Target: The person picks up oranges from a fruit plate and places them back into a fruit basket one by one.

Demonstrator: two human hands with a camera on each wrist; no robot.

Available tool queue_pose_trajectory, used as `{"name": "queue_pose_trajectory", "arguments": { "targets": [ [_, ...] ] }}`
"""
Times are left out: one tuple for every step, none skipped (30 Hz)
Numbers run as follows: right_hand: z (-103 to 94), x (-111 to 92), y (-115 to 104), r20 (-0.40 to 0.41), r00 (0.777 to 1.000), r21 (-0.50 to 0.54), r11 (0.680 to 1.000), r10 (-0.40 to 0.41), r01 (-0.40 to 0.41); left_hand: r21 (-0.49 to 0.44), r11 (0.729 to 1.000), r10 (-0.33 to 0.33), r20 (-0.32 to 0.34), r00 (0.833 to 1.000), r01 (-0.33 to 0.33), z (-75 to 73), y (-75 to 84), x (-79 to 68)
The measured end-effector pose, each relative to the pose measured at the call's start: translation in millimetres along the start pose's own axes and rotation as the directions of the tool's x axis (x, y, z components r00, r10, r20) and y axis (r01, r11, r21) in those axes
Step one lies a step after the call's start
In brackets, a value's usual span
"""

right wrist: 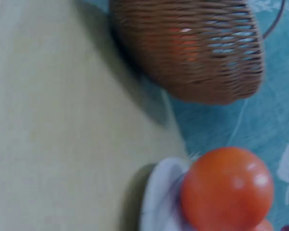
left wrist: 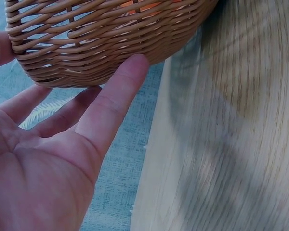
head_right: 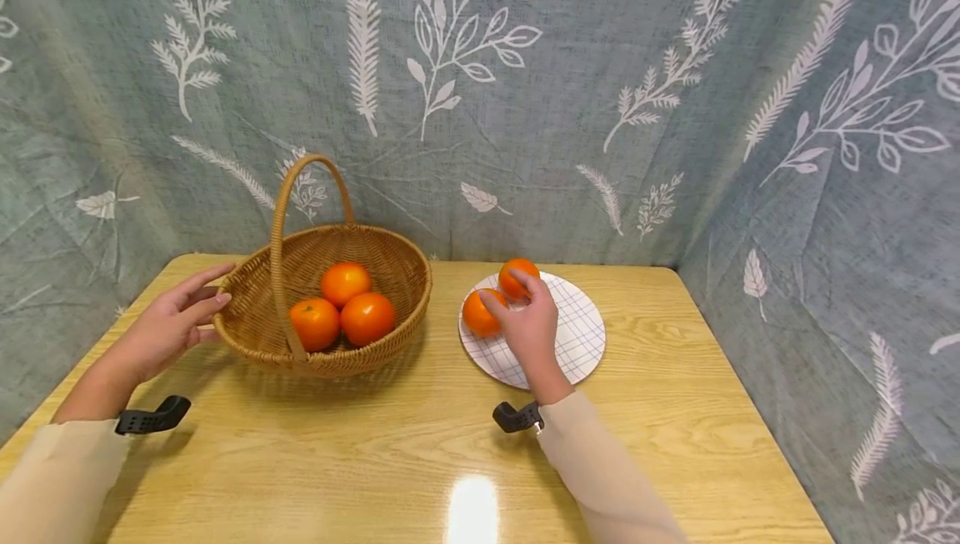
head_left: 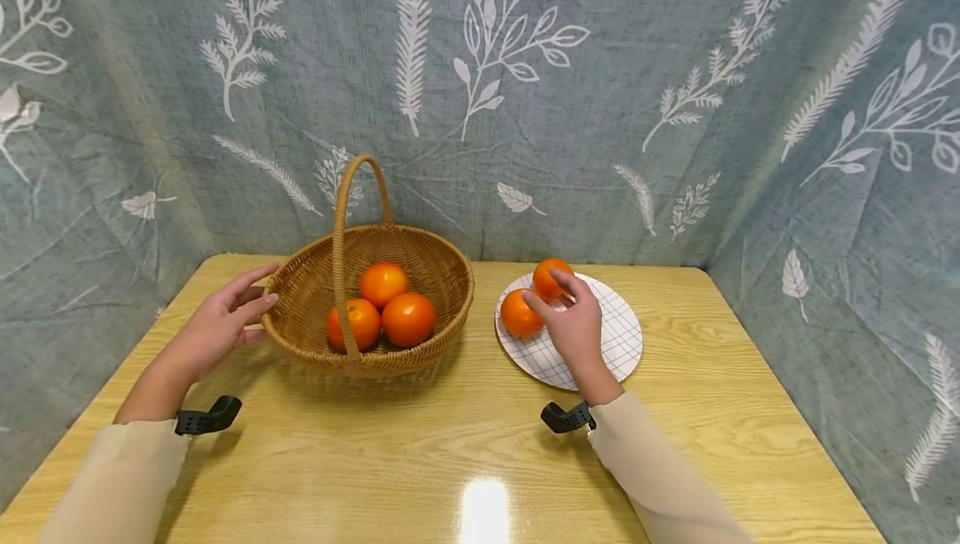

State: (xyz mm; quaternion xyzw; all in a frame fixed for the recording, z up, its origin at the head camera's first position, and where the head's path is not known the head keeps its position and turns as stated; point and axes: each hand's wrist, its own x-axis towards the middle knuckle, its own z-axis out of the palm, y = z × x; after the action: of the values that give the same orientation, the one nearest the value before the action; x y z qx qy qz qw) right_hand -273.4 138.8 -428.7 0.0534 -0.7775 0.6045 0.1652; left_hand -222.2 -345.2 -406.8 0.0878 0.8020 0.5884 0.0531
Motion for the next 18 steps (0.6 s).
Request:
{"name": "queue_pose_trajectory", "arguments": {
  "targets": [
    [-0.2, -2, 3, -0.012, 1.0, -0.016, 1.0, 0.002, -0.002, 0.001, 1.0, -0.002, 0.002, 1.0, 0.002, 0.2, 0.3, 0.3],
    [-0.2, -5, 6, -0.021, 1.0, -0.043, 0.999, 0.006, -0.006, 0.001, 1.0, -0.003, 0.004, 1.0, 0.003, 0.3, 0.4, 0.7],
    [-0.2, -6, 9, -0.024, 1.0, -0.07, 0.997, 0.012, -0.014, 0.0, 1.0, -0.001, 0.005, 1.0, 0.001, 0.5, 0.5, 1.0],
    [0.4, -8, 12, -0.025, 0.999, -0.093, 0.995, 0.022, -0.025, 0.002, 1.0, 0.001, 0.006, 1.0, -0.001, 0.3, 0.2, 0.6],
    [1.1, -10, 15, -0.027, 0.999, -0.115, 0.993, 0.03, -0.033, 0.002, 1.0, 0.003, 0.004, 1.0, -0.003, 0.4, 0.2, 0.3],
    [1.8, -12, 18, -0.028, 0.999, -0.133, 0.99, 0.036, -0.039, 0.002, 1.0, 0.005, 0.003, 1.0, -0.005, 0.4, 0.1, 0.2],
    [2.7, -13, 20, -0.03, 0.999, -0.146, 0.988, 0.043, -0.047, -0.001, 1.0, 0.008, 0.001, 1.0, -0.008, 0.5, 0.1, 0.2],
    [3.7, -13, 21, -0.032, 0.998, -0.156, 0.986, 0.045, -0.05, -0.004, 1.0, 0.01, 0.0, 1.0, -0.01, 0.6, 0.3, 0.3],
    [4.8, -14, 23, -0.033, 0.998, -0.161, 0.986, 0.047, -0.051, -0.003, 1.0, 0.013, -0.002, 1.0, -0.013, 0.6, 0.4, 0.5],
    [5.8, -14, 23, -0.035, 0.998, -0.162, 0.986, 0.045, -0.051, -0.002, 1.0, 0.014, -0.002, 1.0, -0.014, 0.6, 0.6, 0.6],
    [7.0, -14, 24, -0.035, 0.999, -0.165, 0.985, 0.042, -0.047, 0.001, 1.0, 0.016, -0.004, 1.0, -0.016, 0.4, 0.6, 0.8],
    [8.1, -14, 24, -0.033, 0.999, -0.163, 0.986, 0.042, -0.047, 0.003, 1.0, 0.017, -0.003, 1.0, -0.017, 0.3, 0.6, 0.6],
    [9.1, -13, 24, -0.031, 0.999, -0.162, 0.986, 0.042, -0.047, 0.004, 1.0, 0.018, -0.004, 1.0, -0.018, 0.2, 0.6, 0.5],
    [10.1, -13, 24, -0.028, 0.999, -0.162, 0.986, 0.042, -0.046, 0.008, 1.0, 0.019, -0.004, 1.0, -0.019, 0.1, 0.4, 0.2],
    [10.9, -13, 25, -0.022, 0.999, -0.159, 0.986, 0.045, -0.048, 0.011, 1.0, 0.02, -0.003, 1.0, -0.02, 0.0, 0.2, 0.0],
    [11.6, -13, 25, -0.016, 0.999, -0.16, 0.986, 0.05, -0.051, 0.016, 1.0, 0.021, -0.002, 1.0, -0.021, 0.0, 0.1, -0.3],
    [12.1, -13, 25, -0.008, 0.998, -0.16, 0.985, 0.057, -0.057, 0.017, 1.0, 0.021, -0.002, 1.0, -0.021, 0.0, -0.2, -0.4],
    [12.4, -13, 25, -0.002, 0.998, -0.16, 0.985, 0.065, -0.064, 0.014, 1.0, 0.02, -0.001, 1.0, -0.02, 0.2, -0.2, -0.5]
  ]
}}
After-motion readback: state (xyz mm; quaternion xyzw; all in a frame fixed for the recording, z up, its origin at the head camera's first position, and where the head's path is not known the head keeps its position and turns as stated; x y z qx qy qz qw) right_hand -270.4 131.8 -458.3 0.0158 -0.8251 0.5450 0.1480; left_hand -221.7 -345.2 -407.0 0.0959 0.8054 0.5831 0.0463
